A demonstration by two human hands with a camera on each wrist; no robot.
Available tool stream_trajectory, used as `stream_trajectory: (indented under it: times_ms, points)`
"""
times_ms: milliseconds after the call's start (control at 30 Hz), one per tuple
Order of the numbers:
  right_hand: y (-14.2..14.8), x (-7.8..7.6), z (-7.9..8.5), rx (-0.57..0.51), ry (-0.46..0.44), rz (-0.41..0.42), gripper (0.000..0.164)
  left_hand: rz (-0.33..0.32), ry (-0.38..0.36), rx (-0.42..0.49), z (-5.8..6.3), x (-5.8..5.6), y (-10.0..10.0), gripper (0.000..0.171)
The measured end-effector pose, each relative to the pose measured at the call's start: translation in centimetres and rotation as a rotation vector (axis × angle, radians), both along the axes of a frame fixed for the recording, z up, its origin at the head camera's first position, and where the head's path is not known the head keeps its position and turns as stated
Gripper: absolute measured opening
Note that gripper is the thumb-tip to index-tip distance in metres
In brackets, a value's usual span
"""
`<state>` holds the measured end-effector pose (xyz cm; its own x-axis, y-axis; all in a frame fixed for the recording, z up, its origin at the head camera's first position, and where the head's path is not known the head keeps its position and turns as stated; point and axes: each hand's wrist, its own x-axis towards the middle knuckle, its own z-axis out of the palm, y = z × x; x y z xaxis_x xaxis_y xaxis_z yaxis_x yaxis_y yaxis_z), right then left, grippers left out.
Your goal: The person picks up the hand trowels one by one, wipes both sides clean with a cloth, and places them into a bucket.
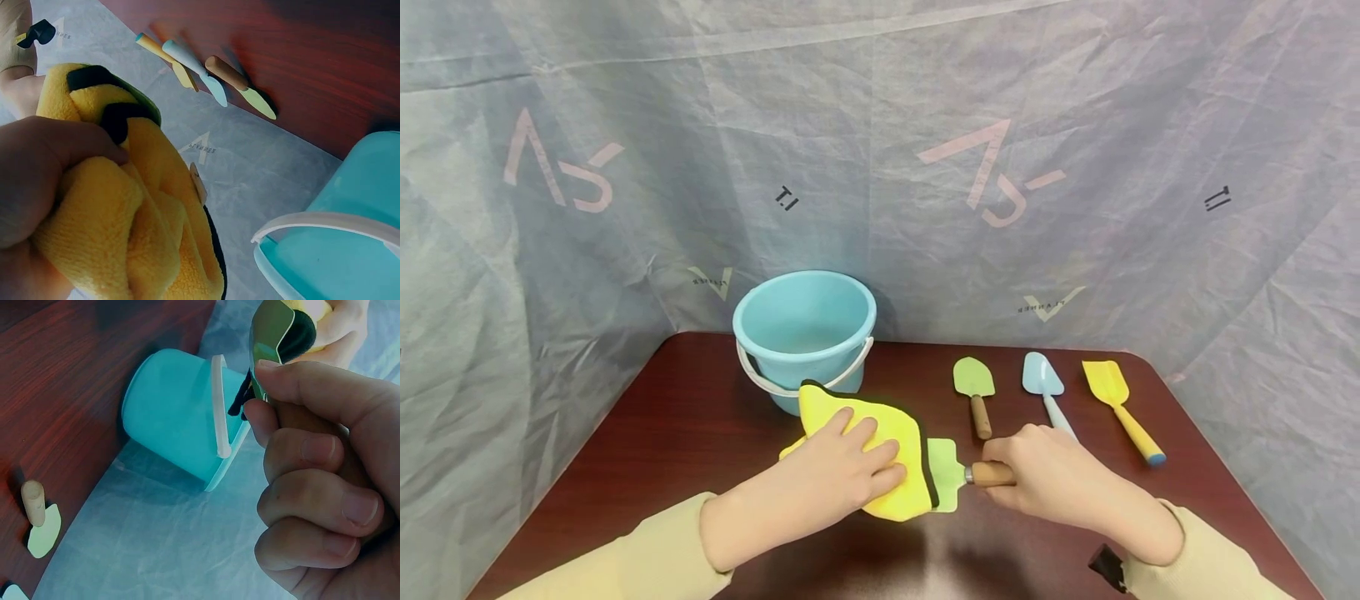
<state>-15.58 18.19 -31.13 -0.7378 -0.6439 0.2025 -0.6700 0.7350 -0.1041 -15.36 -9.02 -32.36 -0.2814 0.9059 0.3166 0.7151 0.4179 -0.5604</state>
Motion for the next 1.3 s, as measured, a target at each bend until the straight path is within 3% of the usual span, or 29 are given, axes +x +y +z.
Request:
stream_trajectory:
  times_ms: [333,500,933,1067,1200,1300]
  points:
    - [1.0,0.1,-0.6,-0.047,0.042,0.034,0.037,0.007,-0.059,0.008,-0.1,-0.3,-2.0,0.037]
    - [1.5,0.1,-0.8,-0.066,0.009,0.033,0.036,-0.023,-0.080,0.039,-0.2,-0.4,-3.1,0.041]
    - [2.4,0.3,-0.5,-0.060,-0.050,-0.049,0.037,-0.057,-0.091,0.119,-1.1,-0.3,-5.5,0.046]
    - [2.6,0.3,-0.3,-0.051,-0.045,-0.066,0.035,-0.056,-0.102,0.146,-1.8,-0.5,-6.1,0.037]
    - [2.8,0.3,-0.3,-0.066,-0.031,-0.070,0.035,-0.053,-0.101,0.187,-2.3,-0.6,-6.7,0.051]
    - [3.0,0.3,-0.3,-0.073,-0.009,-0.071,0.035,-0.044,-0.092,0.220,-2.3,-0.6,-7.2,0.052]
